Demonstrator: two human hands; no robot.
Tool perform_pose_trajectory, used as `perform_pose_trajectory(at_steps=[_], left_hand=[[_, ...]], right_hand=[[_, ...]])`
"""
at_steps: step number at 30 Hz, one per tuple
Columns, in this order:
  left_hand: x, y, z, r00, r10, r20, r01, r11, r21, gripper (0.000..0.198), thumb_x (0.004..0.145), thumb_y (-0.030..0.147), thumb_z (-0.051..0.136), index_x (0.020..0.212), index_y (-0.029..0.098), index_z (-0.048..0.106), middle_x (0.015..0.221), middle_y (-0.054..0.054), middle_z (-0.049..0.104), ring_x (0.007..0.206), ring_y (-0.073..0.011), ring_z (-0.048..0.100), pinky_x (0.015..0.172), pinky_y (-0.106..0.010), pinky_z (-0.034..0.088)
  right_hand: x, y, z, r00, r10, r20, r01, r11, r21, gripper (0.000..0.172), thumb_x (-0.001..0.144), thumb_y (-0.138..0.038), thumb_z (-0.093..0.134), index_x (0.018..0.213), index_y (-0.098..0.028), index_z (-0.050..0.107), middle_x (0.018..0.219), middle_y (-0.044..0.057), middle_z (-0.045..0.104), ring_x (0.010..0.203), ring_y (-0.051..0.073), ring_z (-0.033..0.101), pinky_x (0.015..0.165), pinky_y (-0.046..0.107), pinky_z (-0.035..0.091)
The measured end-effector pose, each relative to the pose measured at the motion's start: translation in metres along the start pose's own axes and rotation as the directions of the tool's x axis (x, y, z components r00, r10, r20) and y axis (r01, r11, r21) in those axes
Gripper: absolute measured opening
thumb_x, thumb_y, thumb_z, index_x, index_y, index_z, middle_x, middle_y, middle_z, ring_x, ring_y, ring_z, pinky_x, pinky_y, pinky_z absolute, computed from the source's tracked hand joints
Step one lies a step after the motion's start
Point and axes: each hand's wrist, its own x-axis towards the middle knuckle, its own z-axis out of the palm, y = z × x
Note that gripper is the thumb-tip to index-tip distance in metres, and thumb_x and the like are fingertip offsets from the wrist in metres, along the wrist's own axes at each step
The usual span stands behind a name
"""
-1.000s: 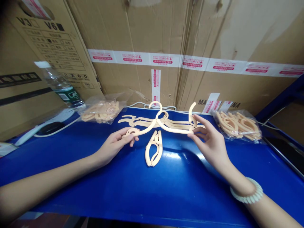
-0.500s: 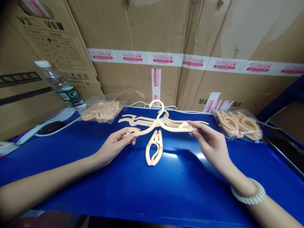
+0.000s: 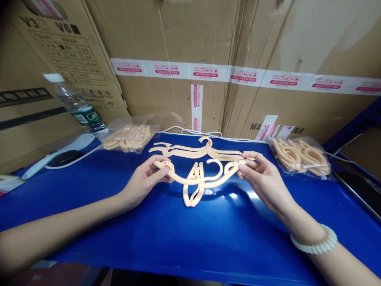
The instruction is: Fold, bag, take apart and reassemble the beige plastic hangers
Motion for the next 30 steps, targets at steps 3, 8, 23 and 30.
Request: perform_pose_trajectory(at_steps=[3,8,23,30], left_hand=[[-0.003,0.002,0.003,0.997,0.006,0.074,-0.01,0.999,0.051,0.035,0.084,0.039,0.074,0.105,0.018,0.056,0.084,0.0,0.066,0.064,-0.0155,0.07,0.066,-0.031,0.061],[-0.007,0.003,0.006,0.994,0.026,0.107,-0.034,0.997,0.076,0.034,0.086,0.037,0.072,0.11,0.02,0.055,0.082,0.001,0.064,0.059,-0.0141,0.069,0.061,-0.029,0.06],[-0.01,-0.001,0.003,0.954,0.116,0.278,-0.126,0.992,0.02,0.03,0.09,0.021,0.068,0.115,0.02,0.051,0.105,-0.007,0.071,0.091,-0.0175,0.072,0.085,-0.034,0.061],[-0.014,0.0,0.001,0.883,0.157,0.443,-0.213,0.974,0.079,0.03,0.095,0.019,0.062,0.125,0.021,0.065,0.138,-0.012,0.061,0.126,-0.0253,0.062,0.105,-0.041,0.056]], right_hand=[[-0.004,0.003,0.01,0.999,0.052,0.015,-0.052,0.996,0.068,0.044,0.07,-0.04,0.092,0.095,-0.025,0.058,0.081,0.001,0.071,0.067,0.017,0.066,0.066,0.032,0.059],[-0.015,0.003,0.028,0.972,0.051,0.229,-0.031,0.995,-0.092,0.035,0.08,-0.048,0.084,0.088,-0.021,0.062,0.079,0.004,0.07,0.071,0.019,0.067,0.072,0.034,0.059],[-0.026,-0.003,0.03,0.826,0.087,0.557,0.044,0.975,-0.218,0.037,0.094,-0.04,0.071,0.129,-0.029,0.07,0.13,0.009,0.069,0.113,0.027,0.068,0.099,0.044,0.057],[-0.026,-0.005,0.03,0.848,0.067,0.526,0.034,0.983,-0.18,0.038,0.093,-0.038,0.073,0.13,-0.028,0.07,0.125,0.009,0.071,0.108,0.028,0.07,0.095,0.043,0.059]])
